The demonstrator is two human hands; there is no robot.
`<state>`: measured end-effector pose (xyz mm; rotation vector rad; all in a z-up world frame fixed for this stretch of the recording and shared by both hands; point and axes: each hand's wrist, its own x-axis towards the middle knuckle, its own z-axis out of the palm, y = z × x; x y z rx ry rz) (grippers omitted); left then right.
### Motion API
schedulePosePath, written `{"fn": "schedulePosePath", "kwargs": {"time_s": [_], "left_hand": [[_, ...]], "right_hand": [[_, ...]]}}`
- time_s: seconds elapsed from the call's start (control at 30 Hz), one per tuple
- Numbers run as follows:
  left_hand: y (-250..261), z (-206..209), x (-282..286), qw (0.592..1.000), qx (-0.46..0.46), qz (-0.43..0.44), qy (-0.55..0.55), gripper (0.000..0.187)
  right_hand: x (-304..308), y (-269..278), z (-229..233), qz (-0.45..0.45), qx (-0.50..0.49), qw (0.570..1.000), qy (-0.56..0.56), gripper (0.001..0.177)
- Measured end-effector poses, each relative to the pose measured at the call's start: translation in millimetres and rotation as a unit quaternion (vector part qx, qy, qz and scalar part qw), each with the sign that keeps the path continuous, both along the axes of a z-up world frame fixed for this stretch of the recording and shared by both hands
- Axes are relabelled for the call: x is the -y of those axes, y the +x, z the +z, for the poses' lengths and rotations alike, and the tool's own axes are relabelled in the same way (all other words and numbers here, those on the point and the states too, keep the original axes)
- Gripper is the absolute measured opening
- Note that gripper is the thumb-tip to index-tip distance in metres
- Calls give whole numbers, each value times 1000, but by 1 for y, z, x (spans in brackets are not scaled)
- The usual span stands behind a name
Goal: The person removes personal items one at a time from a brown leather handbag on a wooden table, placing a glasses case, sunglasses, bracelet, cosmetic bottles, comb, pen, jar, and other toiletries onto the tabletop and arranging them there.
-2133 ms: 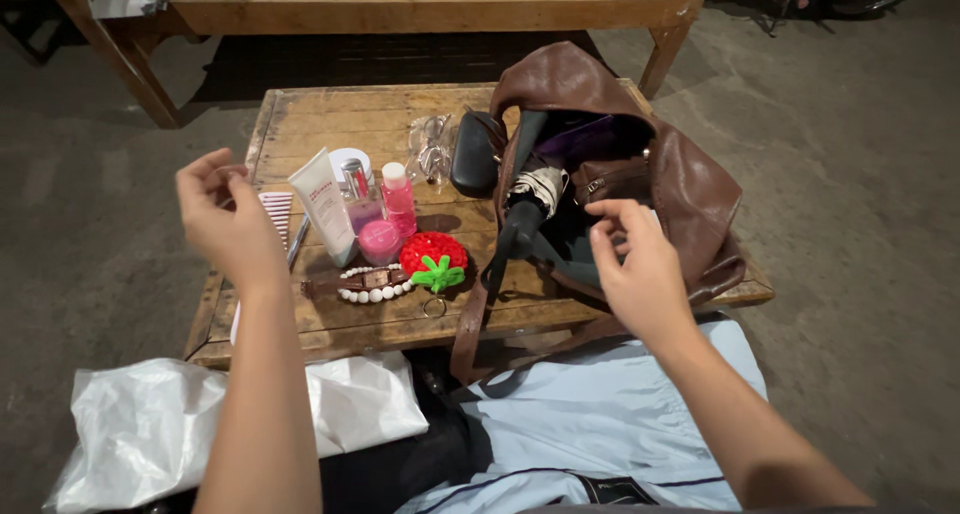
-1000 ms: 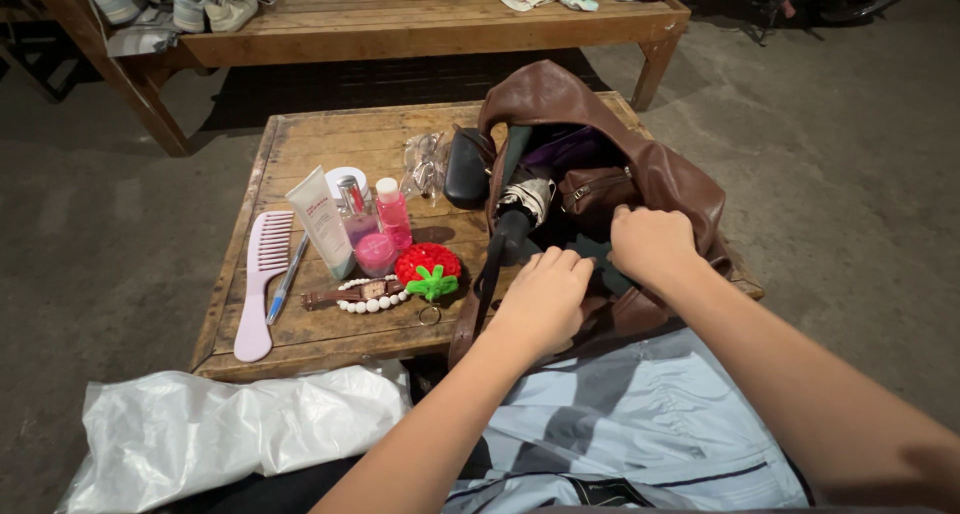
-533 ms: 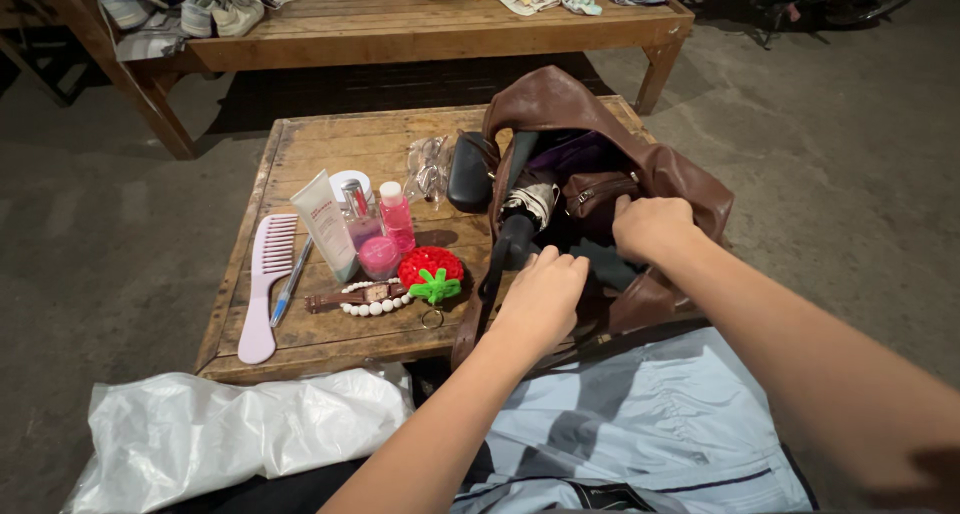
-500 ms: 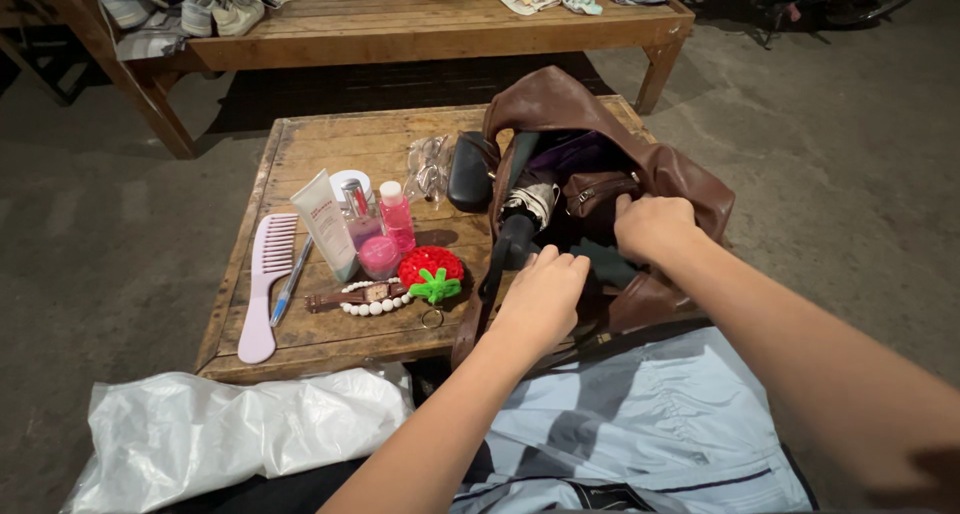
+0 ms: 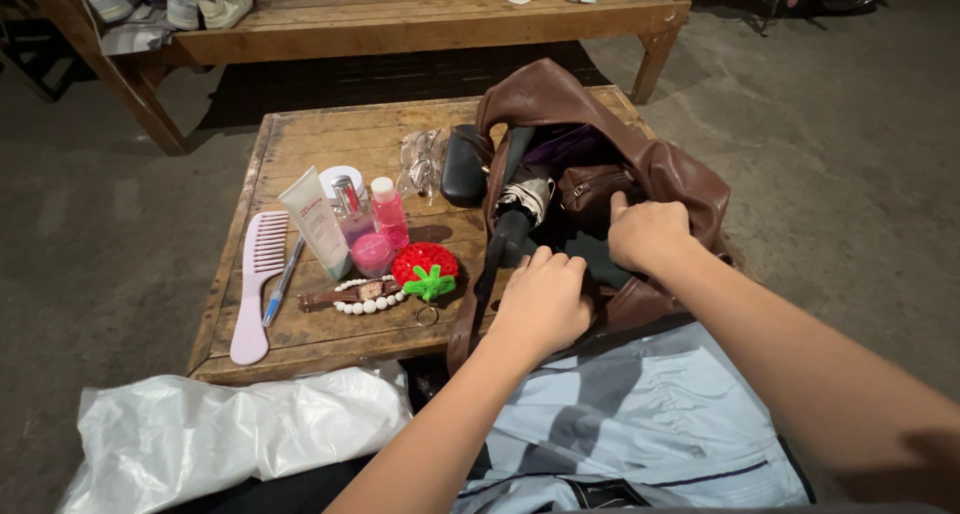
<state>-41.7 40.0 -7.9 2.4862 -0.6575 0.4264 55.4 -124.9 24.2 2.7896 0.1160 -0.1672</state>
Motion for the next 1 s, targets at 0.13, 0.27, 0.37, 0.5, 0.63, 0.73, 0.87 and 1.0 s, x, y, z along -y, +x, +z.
{"fn": "schedulePosePath", "kwargs": {"time_s": [0.13,0.27,0.37,0.5,0.63,0.73,0.87,1.0], "left_hand": [[7,5,5,995,-75,19,-58,26],[24,-3,12,992,-50,31,-115,23],[46,-18,20,991,21,-5,-130,23],[92,-36,42,993,-61,-56,-88,25],[137,-45,68,989,-73,-105,-69,31],[156,-48,83,989,-86,-81,-88,42],[165,-46,95,987,-114,-80,-82,58],[157,-49,103,990,-99,-90,-51,65]], "right_hand": [[3,4,-1,-19,-3,1000,11,68],[7,7,-2,-17,-5,1000,17,71],[12,8,-1,-6,-6,1000,14,71],[23,4,8,-27,-8,999,28,54],[39,-8,25,-41,-18,999,10,38],[58,-13,38,-29,6,1000,2,32],[74,-12,43,-34,10,999,4,27],[73,-8,34,-25,-58,998,-12,21]]}}
